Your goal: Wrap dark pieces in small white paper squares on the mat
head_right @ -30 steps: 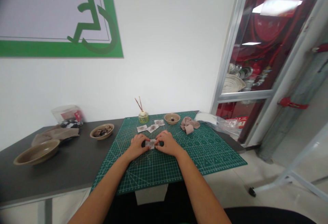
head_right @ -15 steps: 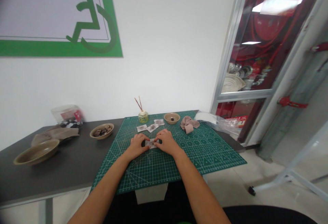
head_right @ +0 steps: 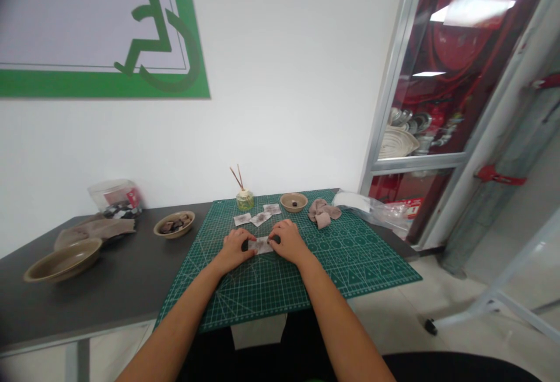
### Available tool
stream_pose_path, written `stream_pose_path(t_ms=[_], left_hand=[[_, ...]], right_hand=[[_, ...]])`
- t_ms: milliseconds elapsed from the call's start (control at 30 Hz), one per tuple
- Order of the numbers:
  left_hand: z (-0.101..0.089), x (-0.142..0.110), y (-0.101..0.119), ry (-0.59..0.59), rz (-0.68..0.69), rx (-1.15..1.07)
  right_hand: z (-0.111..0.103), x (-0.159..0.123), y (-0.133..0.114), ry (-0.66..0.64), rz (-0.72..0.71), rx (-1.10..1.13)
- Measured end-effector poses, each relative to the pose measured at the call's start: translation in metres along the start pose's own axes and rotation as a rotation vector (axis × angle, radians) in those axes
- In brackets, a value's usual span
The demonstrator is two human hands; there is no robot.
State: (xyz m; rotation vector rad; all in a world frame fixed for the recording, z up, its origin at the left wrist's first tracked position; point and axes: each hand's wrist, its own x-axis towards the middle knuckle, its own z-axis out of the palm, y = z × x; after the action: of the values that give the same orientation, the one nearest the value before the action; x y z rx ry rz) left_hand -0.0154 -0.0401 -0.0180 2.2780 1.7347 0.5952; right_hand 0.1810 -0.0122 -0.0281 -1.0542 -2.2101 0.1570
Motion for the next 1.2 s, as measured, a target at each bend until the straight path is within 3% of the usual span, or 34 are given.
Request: stream_pose_path(t_ms=[133, 367, 567, 733, 967, 1200], left_hand=[[0.000, 0.000, 0.000, -0.003, 0.001, 0.022], [0.001, 0.001, -0.002, -0.002, 0.006, -0.001], [0.002, 0.001, -0.003, 0.008, 0.008, -0.005], [0.001, 0.001, -0.002, 0.004, 0.011, -0.009], [0.003, 0.001, -0.003, 0.009, 0.011, 0.004], [0.000, 0.000, -0.001, -0.004, 0.002, 0.000]], right_hand=[[0.001, 0.000, -0.003, -0.056, -0.094, 0.037], [0.004, 0.001, 0.004, 0.036, 0.041, -0.050], [0.006, 0.001, -0.002, -0.048, -0.078, 0.027], [0.007, 0.003, 0.002, 0.018, 0.022, -0.033], [0.004, 0.000, 0.001, -0.043, -0.068, 0.059], [0.003, 0.001, 0.006, 0.010, 0.015, 0.022]])
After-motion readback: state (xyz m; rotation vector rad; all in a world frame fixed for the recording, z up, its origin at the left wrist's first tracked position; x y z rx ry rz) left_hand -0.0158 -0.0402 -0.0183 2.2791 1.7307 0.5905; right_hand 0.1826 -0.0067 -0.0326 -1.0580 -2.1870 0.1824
